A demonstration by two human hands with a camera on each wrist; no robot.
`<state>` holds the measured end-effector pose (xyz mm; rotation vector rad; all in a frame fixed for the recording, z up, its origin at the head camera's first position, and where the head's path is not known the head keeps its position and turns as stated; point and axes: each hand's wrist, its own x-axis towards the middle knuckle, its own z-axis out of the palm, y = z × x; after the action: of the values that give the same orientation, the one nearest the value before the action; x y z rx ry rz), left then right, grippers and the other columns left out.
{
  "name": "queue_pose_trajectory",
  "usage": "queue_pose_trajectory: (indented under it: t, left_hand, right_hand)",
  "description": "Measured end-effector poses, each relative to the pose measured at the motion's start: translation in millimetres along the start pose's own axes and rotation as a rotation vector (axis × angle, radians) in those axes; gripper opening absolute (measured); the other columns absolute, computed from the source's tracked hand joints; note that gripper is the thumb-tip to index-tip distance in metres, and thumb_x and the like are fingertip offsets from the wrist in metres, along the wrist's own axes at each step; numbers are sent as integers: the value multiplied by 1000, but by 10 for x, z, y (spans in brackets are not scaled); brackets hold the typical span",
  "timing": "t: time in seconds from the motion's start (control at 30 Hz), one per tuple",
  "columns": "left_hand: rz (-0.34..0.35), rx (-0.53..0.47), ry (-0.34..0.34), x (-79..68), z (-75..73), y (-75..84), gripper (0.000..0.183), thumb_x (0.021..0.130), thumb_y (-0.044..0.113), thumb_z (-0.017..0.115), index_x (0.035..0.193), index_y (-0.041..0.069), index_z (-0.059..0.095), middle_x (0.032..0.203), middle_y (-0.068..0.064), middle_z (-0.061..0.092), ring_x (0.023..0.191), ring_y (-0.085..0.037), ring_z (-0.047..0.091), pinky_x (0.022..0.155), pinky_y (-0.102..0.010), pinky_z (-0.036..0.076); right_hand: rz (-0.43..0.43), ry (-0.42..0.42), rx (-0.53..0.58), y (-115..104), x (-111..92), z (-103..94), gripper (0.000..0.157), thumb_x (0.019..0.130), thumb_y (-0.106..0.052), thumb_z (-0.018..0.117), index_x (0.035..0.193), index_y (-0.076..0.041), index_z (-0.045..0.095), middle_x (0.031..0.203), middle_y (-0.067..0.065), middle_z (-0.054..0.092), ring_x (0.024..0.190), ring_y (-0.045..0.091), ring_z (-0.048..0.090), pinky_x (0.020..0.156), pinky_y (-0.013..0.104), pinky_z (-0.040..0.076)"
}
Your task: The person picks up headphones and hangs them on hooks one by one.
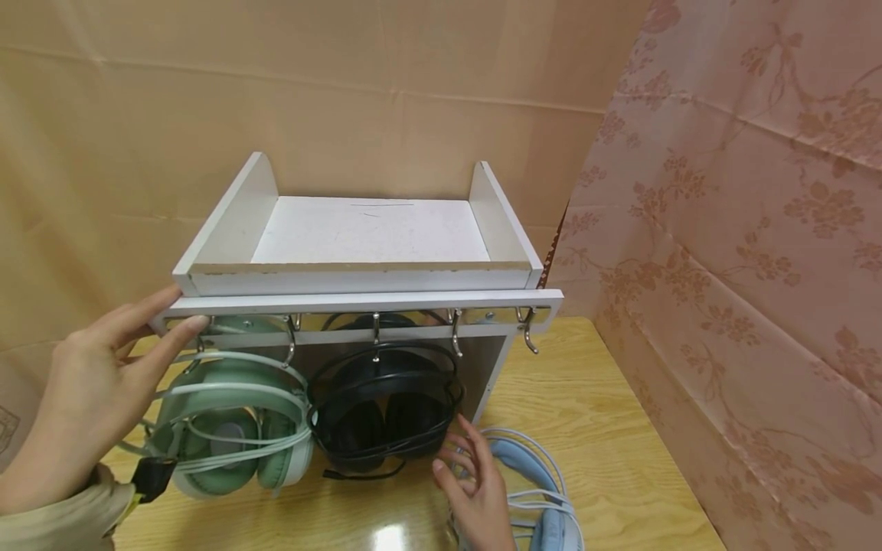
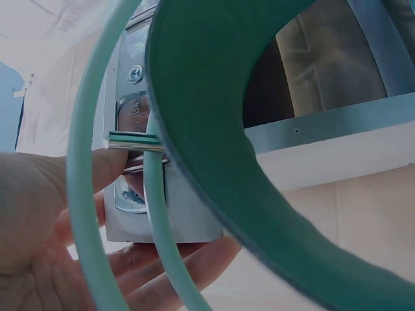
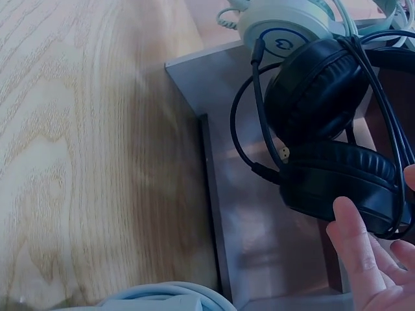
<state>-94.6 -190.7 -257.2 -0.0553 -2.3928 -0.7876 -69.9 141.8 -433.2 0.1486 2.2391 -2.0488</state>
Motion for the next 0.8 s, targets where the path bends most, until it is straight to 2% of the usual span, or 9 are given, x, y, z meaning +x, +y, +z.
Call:
queue_pose_trajectory:
  t: [0.03, 0.2, 0.3, 0.43, 0.5, 0.57, 0.63, 0.67, 0.8]
  left_hand:
    - [-1, 0, 0, -1, 1, 3, 45, 83, 29, 69, 124, 14, 61, 108, -14, 66, 81, -31, 66, 53, -26, 41]
    - [-4, -5, -7, 0, 2, 2, 45, 84, 30, 68, 125, 14, 60, 111, -15, 65, 80, -33, 68, 56, -32, 45]
    - [-4, -7, -8, -2, 2, 1, 45, 84, 30, 68, 125, 15, 60, 111, -16, 65, 79, -33, 68, 58, -36, 48]
    - [-4, -2, -3, 0, 1, -1, 45, 83, 30, 69, 125, 15, 60, 110, -15, 66, 78, -30, 68, 56, -30, 47]
    - [-2, -3, -5, 3, -1, -5, 45, 83, 30, 69, 125, 15, 61, 109, -14, 66, 72, -9, 67, 54, -25, 45]
    - [-3, -1, -6, 5, -2, -9, 45, 83, 31, 69, 124, 16, 61, 108, -14, 66, 68, 14, 57, 52, -19, 41]
    - [0, -3, -5, 6, -3, -9, 45, 83, 31, 69, 124, 16, 61, 107, -14, 66, 66, 18, 53, 51, -15, 39]
    - [1, -7, -5, 6, -4, -12, 45, 83, 30, 70, 124, 15, 61, 107, -14, 66, 66, 25, 48, 52, -12, 39]
    - [13, -19, 4, 0, -5, -9, 43, 83, 28, 70, 122, 13, 62, 99, -13, 67, 65, 26, 48, 57, -5, 35]
  right_hand:
    - [-2, -4, -2, -4, 4, -6, 60, 91, -24, 59, 143, -24, 29, 141, 15, 39, 122, 35, 48, 78, 31, 55]
    - [0, -26, -13, -38, 4, -67, 59, 91, -25, 59, 143, -23, 30, 139, 15, 42, 118, 31, 52, 79, 36, 54]
    - [8, -17, -29, -57, -9, -113, 59, 90, -27, 60, 142, -23, 31, 137, 14, 45, 113, 23, 56, 79, 37, 54]
    - [-5, -1, -58, -59, -16, -173, 58, 90, -25, 60, 141, -20, 33, 134, 16, 48, 106, 16, 61, 78, 34, 54]
    - [-10, -3, -74, -46, -17, -205, 56, 91, -23, 58, 141, -19, 33, 133, 17, 47, 104, 14, 62, 78, 33, 54]
    - [0, -7, -84, -31, -24, -234, 54, 92, -23, 58, 140, -19, 34, 133, 18, 47, 103, 13, 62, 78, 33, 54]
    - [6, -4, -97, -10, -29, -260, 51, 92, -22, 57, 139, -20, 36, 132, 16, 48, 103, 14, 62, 78, 33, 54]
    - [4, -5, -103, -2, -33, -271, 50, 93, -22, 56, 138, -20, 36, 131, 16, 49, 104, 16, 61, 78, 33, 54]
    - [5, 13, -173, 32, -43, -308, 50, 91, -24, 59, 137, -21, 39, 131, 14, 51, 111, 27, 58, 78, 31, 53]
